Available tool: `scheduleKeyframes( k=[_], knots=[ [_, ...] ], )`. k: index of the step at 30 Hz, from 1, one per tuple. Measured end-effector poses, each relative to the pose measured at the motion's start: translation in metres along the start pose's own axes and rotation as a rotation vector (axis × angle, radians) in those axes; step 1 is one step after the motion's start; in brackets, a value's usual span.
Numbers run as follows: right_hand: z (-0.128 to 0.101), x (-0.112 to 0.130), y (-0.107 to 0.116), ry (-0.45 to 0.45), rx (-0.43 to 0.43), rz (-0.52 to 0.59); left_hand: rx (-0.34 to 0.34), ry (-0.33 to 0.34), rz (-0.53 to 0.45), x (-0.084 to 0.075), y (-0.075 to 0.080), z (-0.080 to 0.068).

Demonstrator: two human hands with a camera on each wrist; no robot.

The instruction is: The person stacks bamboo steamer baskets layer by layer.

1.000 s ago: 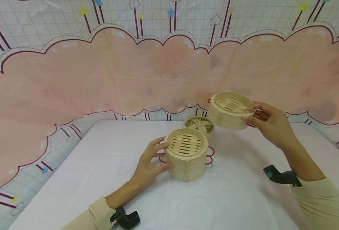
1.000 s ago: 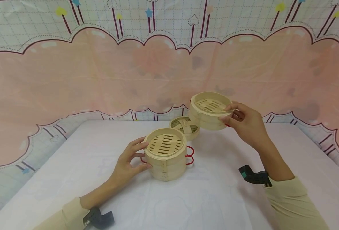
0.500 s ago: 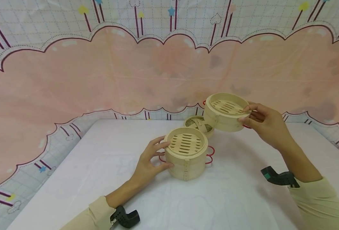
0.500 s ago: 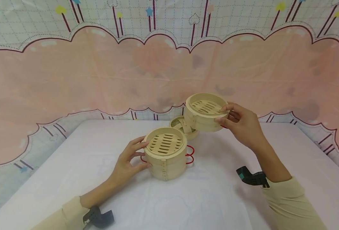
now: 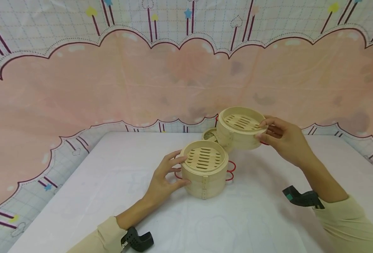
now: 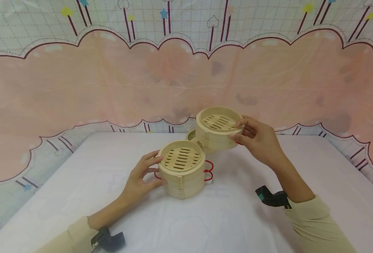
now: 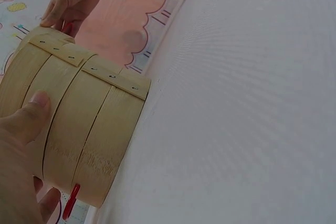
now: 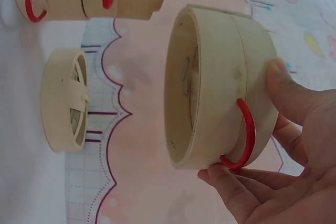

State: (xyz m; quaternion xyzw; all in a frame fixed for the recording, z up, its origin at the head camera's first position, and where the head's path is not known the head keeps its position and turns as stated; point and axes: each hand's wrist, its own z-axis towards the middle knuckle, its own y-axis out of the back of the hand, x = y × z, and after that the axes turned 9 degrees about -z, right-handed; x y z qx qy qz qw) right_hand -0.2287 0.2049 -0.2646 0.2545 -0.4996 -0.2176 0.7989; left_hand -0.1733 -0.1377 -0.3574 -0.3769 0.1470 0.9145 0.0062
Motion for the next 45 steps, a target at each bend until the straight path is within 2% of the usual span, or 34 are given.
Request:
scheduleKeyframes(
  k=[15,23,36,45],
  knots=[
    [-0.001,0.001,-0.010,0.059,0.051,0.062,-0.001,0.003,-0.004,0.000,-0.001,0.000],
    [0.000,-0.001,-0.016,0.086,0.074,0.027,-0.006,-0.009,0.002,0.000,-0.001,0.000],
    [-0.002,0.004,-0.023,0.075,0.118,0.135,-0.009,-0.006,0.000,0.000,-0.001,-0.001],
    [-0.001,0.004,-0.026,0.076,0.150,0.117,-0.001,-0.031,0.006,-0.001,-0.001,0.000]
  ],
)
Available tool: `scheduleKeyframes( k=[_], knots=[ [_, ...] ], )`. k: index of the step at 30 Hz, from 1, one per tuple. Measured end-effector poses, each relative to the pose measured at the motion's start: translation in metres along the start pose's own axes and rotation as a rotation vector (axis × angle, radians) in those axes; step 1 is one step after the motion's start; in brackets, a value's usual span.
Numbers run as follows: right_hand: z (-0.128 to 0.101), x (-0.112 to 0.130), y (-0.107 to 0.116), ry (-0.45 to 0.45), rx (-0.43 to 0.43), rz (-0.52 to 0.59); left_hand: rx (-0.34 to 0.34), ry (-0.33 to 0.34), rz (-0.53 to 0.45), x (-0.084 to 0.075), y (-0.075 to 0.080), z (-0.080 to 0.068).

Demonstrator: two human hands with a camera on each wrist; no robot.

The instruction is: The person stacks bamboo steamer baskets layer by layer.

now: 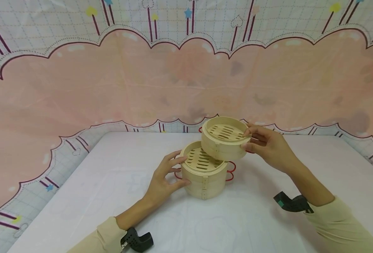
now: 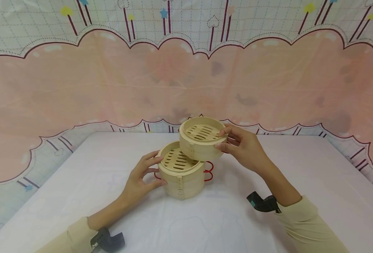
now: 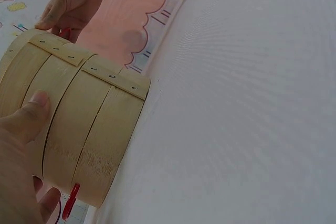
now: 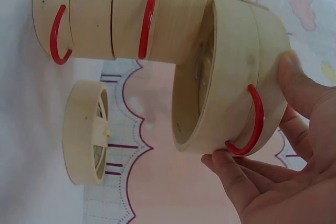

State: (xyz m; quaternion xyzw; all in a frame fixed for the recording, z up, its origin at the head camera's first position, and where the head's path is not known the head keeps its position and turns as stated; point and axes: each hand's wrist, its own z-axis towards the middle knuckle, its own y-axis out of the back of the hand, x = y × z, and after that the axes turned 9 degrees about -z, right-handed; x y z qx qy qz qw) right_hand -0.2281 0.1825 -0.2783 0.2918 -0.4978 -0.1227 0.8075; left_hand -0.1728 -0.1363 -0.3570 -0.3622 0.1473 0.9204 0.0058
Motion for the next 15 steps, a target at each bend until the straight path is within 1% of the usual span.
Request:
scheduleKeyframes(
  k=[7,15],
  knots=[
    [-0.0001,-0.0007,-0.0035,0.016,0.011,0.017,0.002,-0.002,-0.005,-0.0015,0.0001,0.0002],
    [0.0009,0.0008,-0.0085,0.007,0.041,0.122,0.003,0.004,0.001,-0.0013,0.0004,0.0003]
  ],
)
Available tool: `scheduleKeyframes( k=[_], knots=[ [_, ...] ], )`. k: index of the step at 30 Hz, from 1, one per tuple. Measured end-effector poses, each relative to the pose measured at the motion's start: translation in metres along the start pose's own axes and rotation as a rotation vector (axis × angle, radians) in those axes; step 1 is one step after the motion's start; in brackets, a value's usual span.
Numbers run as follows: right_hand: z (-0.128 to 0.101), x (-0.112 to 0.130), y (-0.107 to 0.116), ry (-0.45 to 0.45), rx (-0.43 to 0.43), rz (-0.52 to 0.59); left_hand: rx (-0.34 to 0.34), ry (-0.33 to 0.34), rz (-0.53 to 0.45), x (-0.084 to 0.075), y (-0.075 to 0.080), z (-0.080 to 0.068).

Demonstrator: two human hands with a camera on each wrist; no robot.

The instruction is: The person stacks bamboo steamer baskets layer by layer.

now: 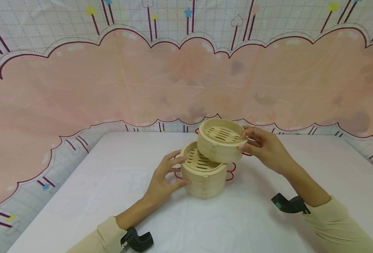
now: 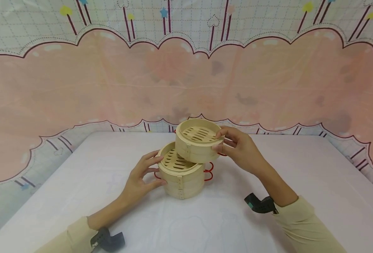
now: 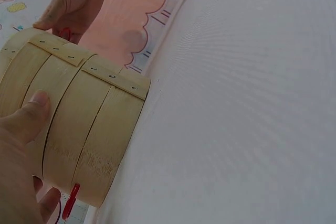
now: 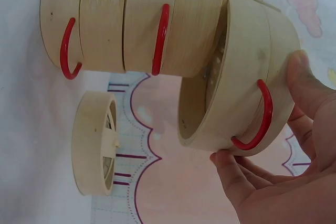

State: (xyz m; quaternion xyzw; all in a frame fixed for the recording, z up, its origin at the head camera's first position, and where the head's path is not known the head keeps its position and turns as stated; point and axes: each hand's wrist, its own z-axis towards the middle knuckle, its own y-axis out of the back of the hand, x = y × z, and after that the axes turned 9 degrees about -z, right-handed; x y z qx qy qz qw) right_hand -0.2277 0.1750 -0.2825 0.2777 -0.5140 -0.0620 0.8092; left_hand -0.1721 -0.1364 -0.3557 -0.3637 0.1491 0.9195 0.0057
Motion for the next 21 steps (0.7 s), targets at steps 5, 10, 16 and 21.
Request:
scheduleKeyframes(
  k=[5,10,16,21],
  knots=[
    [0.0005,-0.0002,-0.0021,0.012,0.005,0.049,0.000,-0.003,-0.001,0.0009,-0.0005,0.0013],
    [0.0022,-0.0030,-0.0044,0.036,0.015,0.096,-0.007,-0.011,-0.008,0.0017,-0.0016,0.0023],
    [0.0039,-0.0050,-0.0068,0.031,0.015,0.107,-0.010,-0.013,-0.010,0.0025,-0.0024,0.0028],
    [0.0048,-0.0068,-0.0079,0.028,0.012,0.099,-0.008,-0.004,-0.004,0.0031,-0.0032,0.0027]
  ],
)
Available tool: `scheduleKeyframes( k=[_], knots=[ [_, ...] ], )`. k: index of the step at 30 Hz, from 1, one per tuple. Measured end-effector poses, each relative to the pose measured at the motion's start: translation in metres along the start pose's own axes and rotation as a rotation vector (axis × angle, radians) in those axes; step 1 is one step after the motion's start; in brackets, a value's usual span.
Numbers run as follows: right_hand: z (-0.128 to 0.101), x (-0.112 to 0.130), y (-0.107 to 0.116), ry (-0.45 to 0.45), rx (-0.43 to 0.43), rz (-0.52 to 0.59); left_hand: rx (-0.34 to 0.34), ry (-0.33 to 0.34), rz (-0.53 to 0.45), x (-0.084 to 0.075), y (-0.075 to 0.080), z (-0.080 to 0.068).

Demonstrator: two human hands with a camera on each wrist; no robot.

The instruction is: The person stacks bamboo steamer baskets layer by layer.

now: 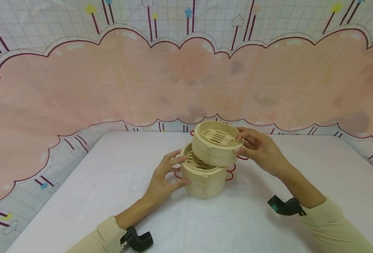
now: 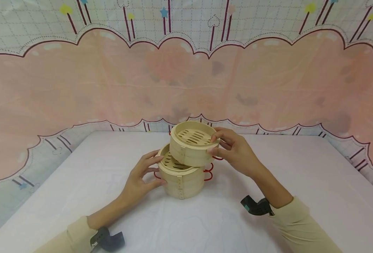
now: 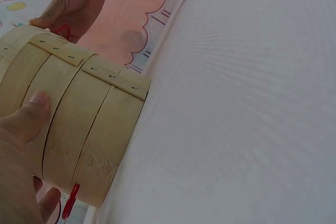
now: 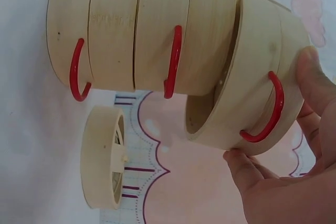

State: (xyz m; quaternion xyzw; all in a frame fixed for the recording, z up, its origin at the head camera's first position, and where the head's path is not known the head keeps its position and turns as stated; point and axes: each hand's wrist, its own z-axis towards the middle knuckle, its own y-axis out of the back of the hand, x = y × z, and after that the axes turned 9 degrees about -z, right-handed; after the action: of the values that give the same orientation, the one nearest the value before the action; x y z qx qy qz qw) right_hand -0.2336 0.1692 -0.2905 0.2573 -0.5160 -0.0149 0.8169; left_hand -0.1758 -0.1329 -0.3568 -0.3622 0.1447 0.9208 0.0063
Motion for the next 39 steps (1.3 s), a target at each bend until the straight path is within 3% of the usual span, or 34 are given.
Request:
scheduleKeyframes(
  k=[21,39],
  knots=[
    [-0.006,0.000,-0.014,-0.035,0.022,-0.021,0.006,0.007,0.005,0.004,-0.001,-0.007],
    [-0.007,0.008,-0.018,0.057,-0.015,-0.116,0.006,-0.002,0.010,0.002,0.000,-0.003]
  ],
)
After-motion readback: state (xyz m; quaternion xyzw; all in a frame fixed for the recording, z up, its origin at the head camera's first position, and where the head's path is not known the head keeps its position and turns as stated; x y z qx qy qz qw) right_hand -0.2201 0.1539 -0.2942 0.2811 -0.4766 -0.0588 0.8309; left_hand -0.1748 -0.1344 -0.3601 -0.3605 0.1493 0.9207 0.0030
